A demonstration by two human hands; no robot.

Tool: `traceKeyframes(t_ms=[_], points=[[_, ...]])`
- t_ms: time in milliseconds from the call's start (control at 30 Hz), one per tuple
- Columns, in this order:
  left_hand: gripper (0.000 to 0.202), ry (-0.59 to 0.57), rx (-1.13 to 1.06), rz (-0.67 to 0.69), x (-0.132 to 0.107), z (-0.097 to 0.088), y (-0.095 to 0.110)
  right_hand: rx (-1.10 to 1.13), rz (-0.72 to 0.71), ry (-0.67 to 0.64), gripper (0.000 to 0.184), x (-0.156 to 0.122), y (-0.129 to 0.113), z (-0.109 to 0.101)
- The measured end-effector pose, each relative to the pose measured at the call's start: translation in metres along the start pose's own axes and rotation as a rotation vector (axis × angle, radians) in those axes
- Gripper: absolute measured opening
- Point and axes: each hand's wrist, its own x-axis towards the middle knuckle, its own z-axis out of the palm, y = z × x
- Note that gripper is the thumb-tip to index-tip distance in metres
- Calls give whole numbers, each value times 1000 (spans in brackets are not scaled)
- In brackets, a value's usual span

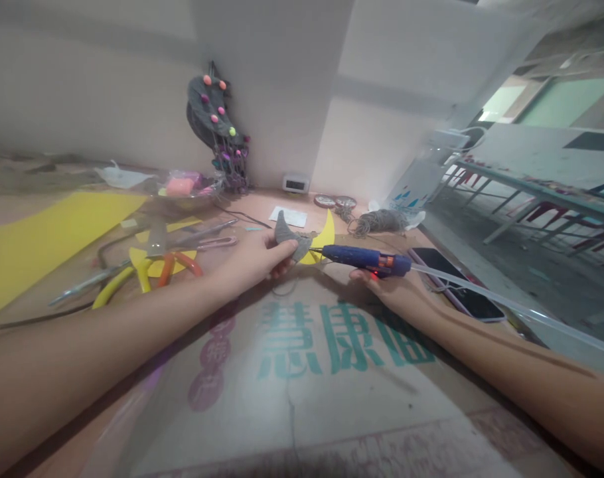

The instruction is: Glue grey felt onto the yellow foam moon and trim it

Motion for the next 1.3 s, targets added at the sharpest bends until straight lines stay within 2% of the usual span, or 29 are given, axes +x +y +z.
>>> traceKeyframes(t_ms=[167,367,700,900,1133,1233,1300], points=[[34,-16,19,5,1,-1,0,-53,66,-14,28,1,1,0],[33,-13,33,-3,0,0,1,-40,61,8,29,2,3,-1],[34,-11,75,49,2,-1,-4,-34,132,23,32,0,-2,-3],[32,-3,108,73,1,0,-4,-64,112,48,33,2,1,-3],[30,-17,106,93,0,0,-3,4,47,-12,28,3,5,-1],[31,-26,115,104,0,0,-4,19,17,23,32,3,4,-2],[32,-31,108,104,1,-1,-4,-35,57,44,33,4,4,-4]])
